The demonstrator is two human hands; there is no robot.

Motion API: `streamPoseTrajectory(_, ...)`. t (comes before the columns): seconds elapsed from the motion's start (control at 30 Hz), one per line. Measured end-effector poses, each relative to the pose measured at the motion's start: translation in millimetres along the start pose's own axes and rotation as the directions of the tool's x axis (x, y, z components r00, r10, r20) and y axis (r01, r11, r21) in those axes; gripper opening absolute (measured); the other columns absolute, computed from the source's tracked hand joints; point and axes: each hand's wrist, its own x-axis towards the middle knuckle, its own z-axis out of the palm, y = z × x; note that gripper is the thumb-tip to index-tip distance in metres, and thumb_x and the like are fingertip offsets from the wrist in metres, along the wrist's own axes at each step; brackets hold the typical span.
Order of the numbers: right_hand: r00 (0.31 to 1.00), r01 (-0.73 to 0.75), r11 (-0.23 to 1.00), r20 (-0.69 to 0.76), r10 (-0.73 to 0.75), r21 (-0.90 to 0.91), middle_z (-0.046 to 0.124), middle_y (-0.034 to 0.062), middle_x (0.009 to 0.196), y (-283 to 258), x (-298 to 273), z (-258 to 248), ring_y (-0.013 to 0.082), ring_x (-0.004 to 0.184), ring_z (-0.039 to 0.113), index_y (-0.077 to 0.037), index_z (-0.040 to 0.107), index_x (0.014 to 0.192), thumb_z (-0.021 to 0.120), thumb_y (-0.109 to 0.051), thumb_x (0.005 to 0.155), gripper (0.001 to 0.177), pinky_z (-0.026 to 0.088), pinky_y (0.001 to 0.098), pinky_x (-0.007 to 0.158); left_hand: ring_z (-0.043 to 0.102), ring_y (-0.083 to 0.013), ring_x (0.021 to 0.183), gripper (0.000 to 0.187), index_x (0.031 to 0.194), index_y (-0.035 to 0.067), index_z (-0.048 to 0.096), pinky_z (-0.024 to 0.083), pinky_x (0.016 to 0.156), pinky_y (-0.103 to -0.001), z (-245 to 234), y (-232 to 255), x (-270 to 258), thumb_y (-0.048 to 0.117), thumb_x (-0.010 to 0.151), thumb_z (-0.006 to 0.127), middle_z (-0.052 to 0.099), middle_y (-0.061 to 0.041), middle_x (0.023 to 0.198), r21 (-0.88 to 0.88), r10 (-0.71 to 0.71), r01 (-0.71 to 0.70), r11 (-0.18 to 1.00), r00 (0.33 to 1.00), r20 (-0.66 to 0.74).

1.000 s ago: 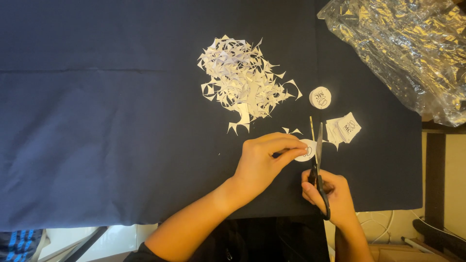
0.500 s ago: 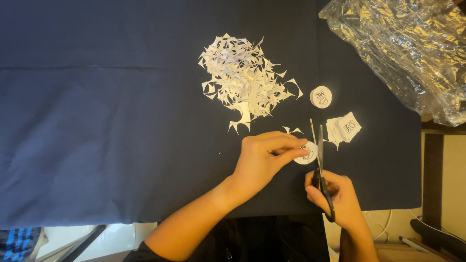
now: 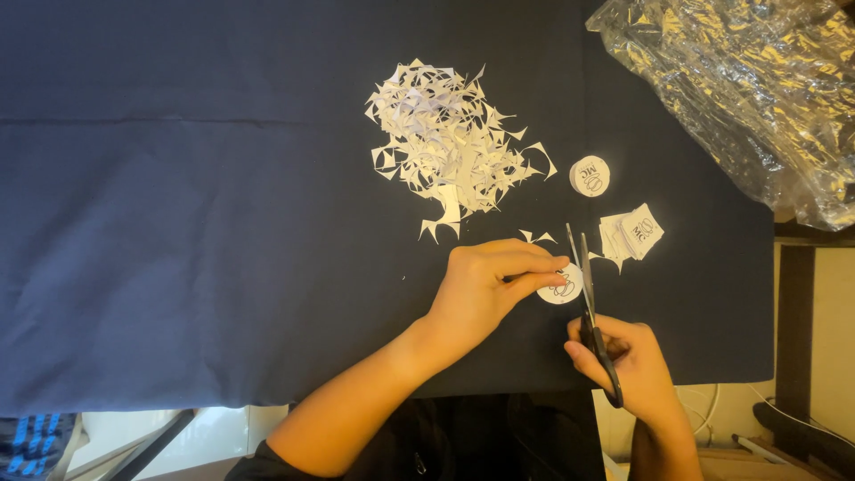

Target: Trimming paper labels into circular shapes using a pair of scissors.

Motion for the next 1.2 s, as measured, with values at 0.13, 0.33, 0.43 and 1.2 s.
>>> streamPoseTrajectory(0.13,1.000,-0.006,0.999,-0.006,0.005,-0.032,0.046,-0.0034,0.057,1,-1,-2,0.0070,0.052,0.039,-0.011,0.061,0.069,0.076,-0.016,0.089,0.025,0.033,0.0229,0.051,0.063,-0.0099,0.075,0.016,0.107,0.010,0.080,0.055,0.078,-0.022,-1,3,1,0.013,0.090,0.082,0.077,-0.002,0.093,0.035,-0.032,0.032,0.999,0.999,-0.001)
streamPoseTrajectory(0.33,0.999,-0.045,0.997,-0.002,0.045,-0.071,0.040,-0.0041,0.059,6,-3,-9,0.0082,0.055,0.032,-0.010,0.062,0.067,0.080,-0.014,0.086,0.027,0.027,0.0241,0.054,0.078,-0.0091,0.082,0.015,0.097,0.012,0.080,0.063,0.084,-0.019,-5,8,5,0.016,0.084,0.085,0.081,-0.001,0.092,-0.034,-0.294,0.296,0.955,0.955,0.051)
streamPoseTrajectory(0.43,0.999,-0.034,0.994,0.023,0.037,-0.107,0.044,-0.0043,0.057,7,-3,-16,0.0063,0.054,0.036,-0.011,0.063,0.068,0.082,-0.015,0.085,0.026,0.029,0.0228,0.052,0.076,-0.0088,0.078,0.012,0.089,0.012,0.077,0.061,0.082,-0.019,-6,7,6,0.017,0.082,0.086,0.080,0.000,0.087,-0.036,-0.307,0.310,0.950,0.949,0.065)
streamPoseTrajectory(1.2,0.926,-0.373,0.924,0.094,0.366,0.079,0.051,0.0083,0.046,-4,7,-8,0.0157,0.040,0.046,-0.007,0.070,0.102,0.081,-0.008,0.089,0.017,0.036,0.0299,0.046,0.064,-0.0054,0.076,0.012,0.107,0.019,0.079,0.053,0.070,-0.020,-11,13,17,0.016,0.099,0.070,0.074,0.004,0.095,0.124,-0.142,0.159,0.979,0.981,-0.135)
